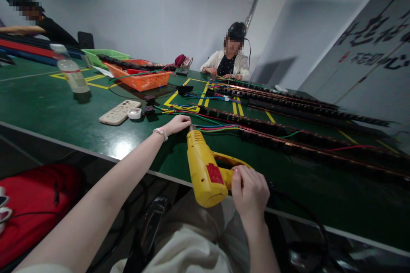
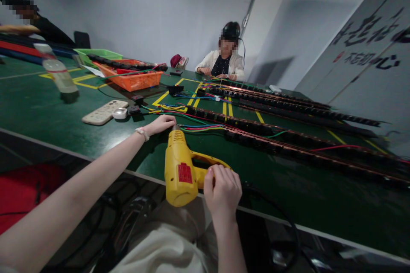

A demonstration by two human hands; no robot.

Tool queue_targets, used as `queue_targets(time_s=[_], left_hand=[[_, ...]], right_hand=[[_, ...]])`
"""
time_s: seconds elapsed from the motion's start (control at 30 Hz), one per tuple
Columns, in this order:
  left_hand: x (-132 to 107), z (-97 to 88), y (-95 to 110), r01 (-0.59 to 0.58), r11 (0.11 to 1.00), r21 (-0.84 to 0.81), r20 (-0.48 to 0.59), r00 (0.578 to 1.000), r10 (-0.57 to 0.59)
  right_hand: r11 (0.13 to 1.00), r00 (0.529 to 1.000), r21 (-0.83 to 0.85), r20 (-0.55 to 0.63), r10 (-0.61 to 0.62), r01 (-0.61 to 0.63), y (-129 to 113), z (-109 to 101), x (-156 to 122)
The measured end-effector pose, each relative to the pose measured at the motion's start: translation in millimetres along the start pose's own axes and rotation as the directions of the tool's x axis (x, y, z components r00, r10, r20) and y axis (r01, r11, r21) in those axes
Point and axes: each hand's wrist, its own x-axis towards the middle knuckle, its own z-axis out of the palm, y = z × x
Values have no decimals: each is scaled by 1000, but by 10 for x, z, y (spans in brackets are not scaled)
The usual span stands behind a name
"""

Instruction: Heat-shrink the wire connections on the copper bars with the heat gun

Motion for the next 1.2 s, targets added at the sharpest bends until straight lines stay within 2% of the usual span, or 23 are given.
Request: queue_targets(time_s=[0.1, 0.3, 0.53, 0.67, 0.87, 1.0, 1.1, 1.2], left_hand=[[-13, 18, 7, 17, 999, -51, -40, 999, -19], [-13, 71, 29, 20, 976, -216, -24, 999, -26], [20, 69, 20, 47, 984, -171, -6, 999, -49], [13, 67, 9, 55, 990, -131, 3, 998, -56], [-3, 82, 2, 3, 1000, 28, 4, 1000, -3], [5, 87, 5, 7, 996, 90, 19, 1000, -9], [6, 82, 22, 0, 991, 134, 9, 1000, -1], [-5, 77, 53, 22, 990, 143, 7, 1000, -23]], right_hand=[[1000, 1000, 11, 8, 4, -4, 23, -15, -17], [1000, 999, -27, -43, 13, -14, 243, -99, -46], [980, 991, -197, -132, 8, -34, 706, -316, -200], [947, 984, -318, -176, -13, -45, 841, -413, -265], [926, 979, -371, -205, -13, -66, 879, -411, -264], [924, 982, -375, -191, 3, -76, 883, -391, -261], [935, 990, -348, -137, 20, -67, 816, -387, -258], [958, 993, -285, -115, -18, -15, 672, -358, -242]])
